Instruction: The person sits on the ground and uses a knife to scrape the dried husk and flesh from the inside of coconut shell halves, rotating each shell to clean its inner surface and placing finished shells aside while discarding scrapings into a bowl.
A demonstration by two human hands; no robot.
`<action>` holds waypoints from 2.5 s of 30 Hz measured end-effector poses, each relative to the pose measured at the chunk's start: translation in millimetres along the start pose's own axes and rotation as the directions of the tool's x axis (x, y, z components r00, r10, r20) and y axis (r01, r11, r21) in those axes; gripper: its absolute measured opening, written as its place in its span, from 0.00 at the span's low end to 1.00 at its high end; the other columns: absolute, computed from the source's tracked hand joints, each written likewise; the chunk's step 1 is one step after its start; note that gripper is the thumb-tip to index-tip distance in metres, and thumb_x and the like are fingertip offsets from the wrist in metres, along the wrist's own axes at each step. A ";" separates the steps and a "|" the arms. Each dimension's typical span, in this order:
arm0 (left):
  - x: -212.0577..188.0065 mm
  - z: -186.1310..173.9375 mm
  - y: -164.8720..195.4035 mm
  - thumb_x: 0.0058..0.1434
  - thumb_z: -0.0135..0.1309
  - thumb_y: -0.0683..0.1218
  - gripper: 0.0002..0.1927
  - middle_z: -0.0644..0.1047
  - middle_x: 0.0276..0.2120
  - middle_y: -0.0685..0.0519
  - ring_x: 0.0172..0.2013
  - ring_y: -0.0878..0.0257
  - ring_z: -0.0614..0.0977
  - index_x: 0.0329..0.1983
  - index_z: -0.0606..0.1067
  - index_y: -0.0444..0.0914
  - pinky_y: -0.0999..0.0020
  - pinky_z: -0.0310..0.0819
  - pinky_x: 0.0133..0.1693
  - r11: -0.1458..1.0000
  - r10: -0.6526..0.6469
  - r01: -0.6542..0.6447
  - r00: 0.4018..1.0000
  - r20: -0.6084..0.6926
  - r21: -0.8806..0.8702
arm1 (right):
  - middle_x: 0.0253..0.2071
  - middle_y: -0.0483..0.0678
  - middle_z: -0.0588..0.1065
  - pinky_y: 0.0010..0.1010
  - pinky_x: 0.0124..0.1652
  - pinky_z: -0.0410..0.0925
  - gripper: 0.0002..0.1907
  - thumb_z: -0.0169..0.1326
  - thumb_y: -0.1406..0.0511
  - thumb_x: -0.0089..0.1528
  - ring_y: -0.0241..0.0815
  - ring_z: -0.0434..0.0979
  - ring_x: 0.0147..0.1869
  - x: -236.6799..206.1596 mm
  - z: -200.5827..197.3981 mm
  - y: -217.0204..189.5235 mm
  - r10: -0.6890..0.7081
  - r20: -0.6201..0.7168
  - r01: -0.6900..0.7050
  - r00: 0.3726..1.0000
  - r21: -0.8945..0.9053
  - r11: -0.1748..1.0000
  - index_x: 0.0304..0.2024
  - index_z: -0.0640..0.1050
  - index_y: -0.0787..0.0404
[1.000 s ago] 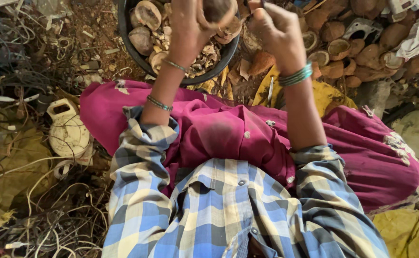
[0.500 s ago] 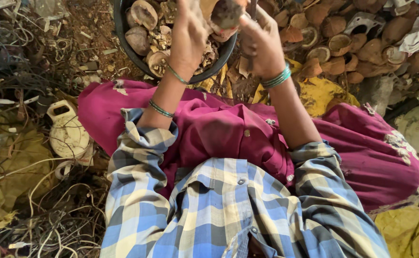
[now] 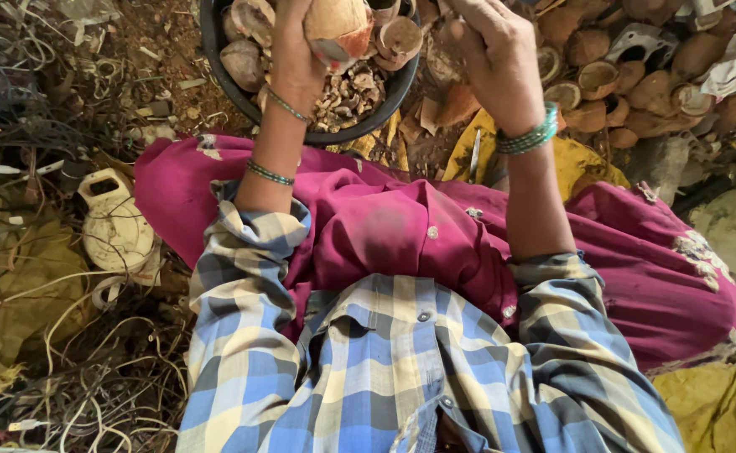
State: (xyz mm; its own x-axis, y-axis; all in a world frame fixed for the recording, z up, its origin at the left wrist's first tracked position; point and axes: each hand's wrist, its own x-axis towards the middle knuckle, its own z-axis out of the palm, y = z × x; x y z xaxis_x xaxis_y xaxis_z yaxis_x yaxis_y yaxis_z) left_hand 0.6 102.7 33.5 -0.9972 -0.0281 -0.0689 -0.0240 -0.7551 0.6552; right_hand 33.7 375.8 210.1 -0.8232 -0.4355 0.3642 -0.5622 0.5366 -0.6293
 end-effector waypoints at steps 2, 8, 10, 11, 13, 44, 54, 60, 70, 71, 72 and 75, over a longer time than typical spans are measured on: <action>1.4 -3.4 3.5 0.67 0.59 0.54 0.23 0.80 0.50 0.47 0.45 0.55 0.87 0.59 0.72 0.36 0.60 0.83 0.39 0.997 -0.017 0.018 1.000 -0.009 0.074 | 0.44 0.51 0.80 0.33 0.42 0.73 0.17 0.51 0.74 0.71 0.44 0.82 0.42 0.5 -10.5 -11.9 -0.012 0.095 0.013 0.995 -0.015 1.000 0.62 0.79 0.63; -4.5 7.9 16.5 0.65 0.57 0.54 0.22 0.82 0.46 0.48 0.42 0.56 0.87 0.55 0.76 0.35 0.63 0.81 0.32 0.982 -0.089 0.084 0.996 0.018 0.172 | 0.41 0.48 0.80 0.35 0.42 0.73 0.13 0.58 0.73 0.68 0.47 0.83 0.43 2.2 -10.1 -35.8 -0.110 0.077 0.125 0.991 -0.229 0.965 0.54 0.81 0.59; -8.5 18.2 24.6 0.65 0.54 0.53 0.21 0.83 0.48 0.48 0.47 0.54 0.88 0.56 0.75 0.35 0.59 0.88 0.43 0.988 -0.114 0.110 0.993 0.033 0.108 | 0.42 0.47 0.80 0.34 0.43 0.74 0.14 0.57 0.74 0.66 0.47 0.83 0.45 1.0 -6.9 -38.8 -0.119 0.061 0.130 0.991 -0.236 0.963 0.53 0.81 0.58; -10.4 23.6 29.2 0.68 0.52 0.53 0.21 0.83 0.48 0.45 0.48 0.53 0.88 0.56 0.75 0.34 0.58 0.88 0.46 0.992 -0.105 0.095 0.986 0.128 0.083 | 0.42 0.47 0.80 0.34 0.44 0.74 0.14 0.57 0.74 0.66 0.47 0.83 0.45 0.4 -5.5 -39.6 -0.130 0.056 0.140 0.990 -0.240 0.961 0.53 0.81 0.58; -14.5 33.6 38.9 0.74 0.48 0.54 0.22 0.82 0.48 0.41 0.49 0.51 0.86 0.56 0.75 0.31 0.56 0.87 0.52 0.997 -0.074 0.069 0.948 0.311 0.028 | 0.41 0.47 0.80 0.35 0.42 0.73 0.13 0.59 0.72 0.66 0.47 0.82 0.44 -0.4 -2.8 -40.5 -0.142 0.065 0.155 0.988 -0.285 0.946 0.53 0.82 0.58; -32.2 63.2 75.6 0.77 0.45 0.60 0.29 0.79 0.49 0.42 0.39 0.51 0.85 0.55 0.73 0.27 0.60 0.84 0.40 0.979 -0.195 0.135 0.821 0.536 0.151 | 0.29 0.48 0.80 0.32 0.32 0.73 0.06 0.56 0.70 0.69 0.41 0.83 0.31 3.9 13.5 -21.4 -0.139 0.438 0.108 0.888 0.096 0.990 0.46 0.82 0.62; -16.5 35.1 43.1 0.67 0.38 0.72 0.40 0.78 0.45 0.39 0.39 0.50 0.84 0.55 0.72 0.31 0.61 0.81 0.37 0.985 -0.088 0.158 0.812 0.577 -0.072 | 0.31 0.48 0.79 0.28 0.36 0.76 0.07 0.54 0.73 0.72 0.40 0.85 0.35 -3.1 -12.5 -19.1 -0.003 0.367 -0.088 0.930 0.232 0.969 0.52 0.80 0.65; -22.8 26.7 36.4 0.62 0.35 0.78 0.48 0.77 0.44 0.40 0.43 0.49 0.82 0.55 0.73 0.31 0.60 0.80 0.45 0.973 -0.059 0.161 0.867 0.495 -0.167 | 0.44 0.51 0.81 0.30 0.45 0.76 0.17 0.51 0.80 0.64 0.44 0.85 0.44 -6.0 3.8 -37.3 -0.128 0.113 0.130 0.985 -0.003 0.992 0.54 0.80 0.66; -17.0 23.6 30.2 0.59 0.37 0.79 0.48 0.77 0.43 0.42 0.38 0.52 0.82 0.49 0.75 0.31 0.64 0.79 0.36 0.941 -0.024 0.205 0.833 0.553 -0.269 | 0.44 0.50 0.81 0.33 0.41 0.75 0.13 0.56 0.75 0.66 0.48 0.84 0.45 -3.5 13.6 -46.7 -0.228 0.153 0.249 0.962 -0.131 0.960 0.53 0.78 0.63; -16.8 23.1 30.8 0.59 0.38 0.79 0.48 0.77 0.42 0.41 0.38 0.52 0.82 0.50 0.75 0.31 0.65 0.79 0.35 0.940 -0.038 0.214 0.841 0.540 -0.267 | 0.43 0.50 0.80 0.34 0.40 0.74 0.13 0.57 0.74 0.66 0.49 0.84 0.44 -4.1 13.8 -46.3 -0.227 0.170 0.253 0.959 -0.152 0.955 0.53 0.79 0.63; -17.0 22.6 31.9 0.59 0.38 0.78 0.47 0.77 0.42 0.40 0.38 0.52 0.82 0.50 0.75 0.31 0.65 0.79 0.35 0.939 -0.053 0.222 0.849 0.526 -0.264 | 0.42 0.51 0.80 0.35 0.39 0.74 0.13 0.58 0.73 0.66 0.50 0.83 0.43 -4.7 14.2 -45.6 -0.225 0.186 0.257 0.956 -0.171 0.951 0.53 0.79 0.62; -21.1 22.1 35.0 0.60 0.39 0.77 0.45 0.77 0.40 0.38 0.37 0.51 0.82 0.51 0.74 0.31 0.65 0.79 0.34 0.932 -0.104 0.256 0.867 0.487 -0.256 | 0.42 0.52 0.81 0.33 0.39 0.74 0.11 0.58 0.72 0.69 0.49 0.83 0.41 -4.2 15.0 -38.7 -0.244 0.186 0.261 0.952 -0.072 0.963 0.54 0.79 0.63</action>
State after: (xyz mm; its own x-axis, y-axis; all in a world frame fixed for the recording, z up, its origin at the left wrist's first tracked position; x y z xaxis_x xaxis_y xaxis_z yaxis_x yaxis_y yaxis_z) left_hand 19.2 91.4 74.5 -0.8963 0.3737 0.2387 -0.2599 -0.8788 0.4001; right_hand 60.0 346.0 222.7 -0.6320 -0.6795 0.3726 -0.7614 0.4553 -0.4614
